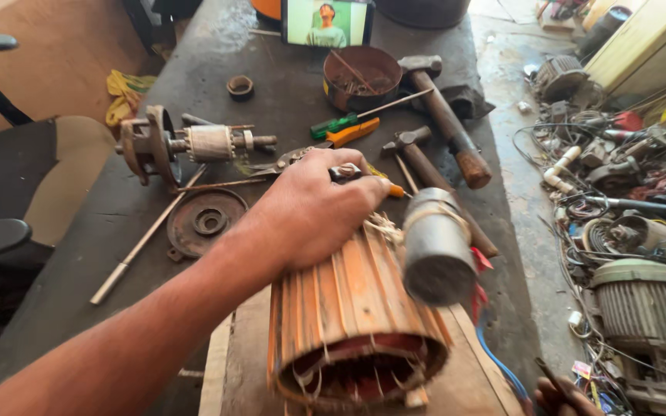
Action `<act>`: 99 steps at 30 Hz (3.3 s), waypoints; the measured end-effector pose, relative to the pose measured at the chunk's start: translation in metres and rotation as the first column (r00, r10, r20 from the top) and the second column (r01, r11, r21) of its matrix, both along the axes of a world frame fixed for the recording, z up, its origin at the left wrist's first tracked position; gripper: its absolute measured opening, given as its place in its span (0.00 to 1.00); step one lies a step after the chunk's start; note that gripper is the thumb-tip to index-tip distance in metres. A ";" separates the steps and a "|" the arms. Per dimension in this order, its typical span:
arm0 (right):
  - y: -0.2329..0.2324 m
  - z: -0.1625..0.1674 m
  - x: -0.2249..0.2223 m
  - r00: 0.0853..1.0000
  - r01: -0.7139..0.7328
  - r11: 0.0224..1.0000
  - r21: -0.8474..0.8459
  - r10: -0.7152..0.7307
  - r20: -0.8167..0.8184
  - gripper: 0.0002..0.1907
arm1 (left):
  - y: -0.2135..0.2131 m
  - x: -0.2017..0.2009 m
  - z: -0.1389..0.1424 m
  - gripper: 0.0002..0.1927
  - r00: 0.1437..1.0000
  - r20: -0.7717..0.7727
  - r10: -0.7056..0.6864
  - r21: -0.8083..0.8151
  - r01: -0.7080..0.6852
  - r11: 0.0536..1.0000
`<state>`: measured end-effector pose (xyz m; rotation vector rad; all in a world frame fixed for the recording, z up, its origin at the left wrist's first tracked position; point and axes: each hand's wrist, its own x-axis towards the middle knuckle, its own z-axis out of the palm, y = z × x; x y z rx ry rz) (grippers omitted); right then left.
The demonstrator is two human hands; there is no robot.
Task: The person repairs an electric motor at a cluttered workbench. They handle the motor's rotor and end housing, work on the copper-wound stator mounted on a wooden board, manipulate its wiring, and press and adjust components on the motor assembly by hand.
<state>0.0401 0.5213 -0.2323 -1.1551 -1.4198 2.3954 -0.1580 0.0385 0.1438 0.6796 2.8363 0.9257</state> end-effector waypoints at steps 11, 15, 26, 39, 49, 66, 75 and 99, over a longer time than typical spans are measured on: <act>-0.180 0.152 0.008 0.810 0.474 0.702 0.531 -0.111 -0.575 0.12 | 0.012 0.037 0.010 0.27 0.911 0.156 0.382 0.099 -0.400 0.911; -0.208 0.244 0.056 0.813 0.443 0.678 0.586 -0.029 -0.581 0.10 | 0.020 0.077 -0.007 0.23 0.887 0.067 0.458 0.030 -0.460 0.887; -0.356 0.286 0.079 0.723 0.388 0.392 0.834 0.431 -0.539 0.12 | 0.020 0.094 -0.020 0.23 0.882 -0.035 0.471 0.178 -0.458 0.871; -0.358 0.258 0.054 0.692 -0.219 0.347 0.912 0.714 -0.105 0.38 | 0.022 0.094 -0.023 0.24 0.847 -0.228 0.479 0.298 -0.408 0.863; -0.346 0.253 0.042 0.579 -0.434 0.250 0.865 0.814 0.055 0.39 | 0.020 0.094 -0.026 0.22 0.877 -0.088 0.472 0.301 -0.429 0.852; -0.358 0.225 0.045 0.504 -0.633 0.686 0.358 0.717 -0.481 0.51 | 0.017 0.091 -0.030 0.20 0.882 -0.031 0.471 0.271 -0.446 0.853; -0.373 0.274 0.041 0.604 -0.693 0.700 -0.175 0.430 -0.672 0.40 | 0.019 0.085 -0.049 0.25 0.803 -0.416 0.427 0.319 -0.311 0.895; -0.368 0.206 0.035 0.476 -0.713 0.697 -0.072 0.407 -0.780 0.42 | 0.017 0.086 -0.039 0.21 0.843 -0.202 0.498 0.368 -0.406 0.836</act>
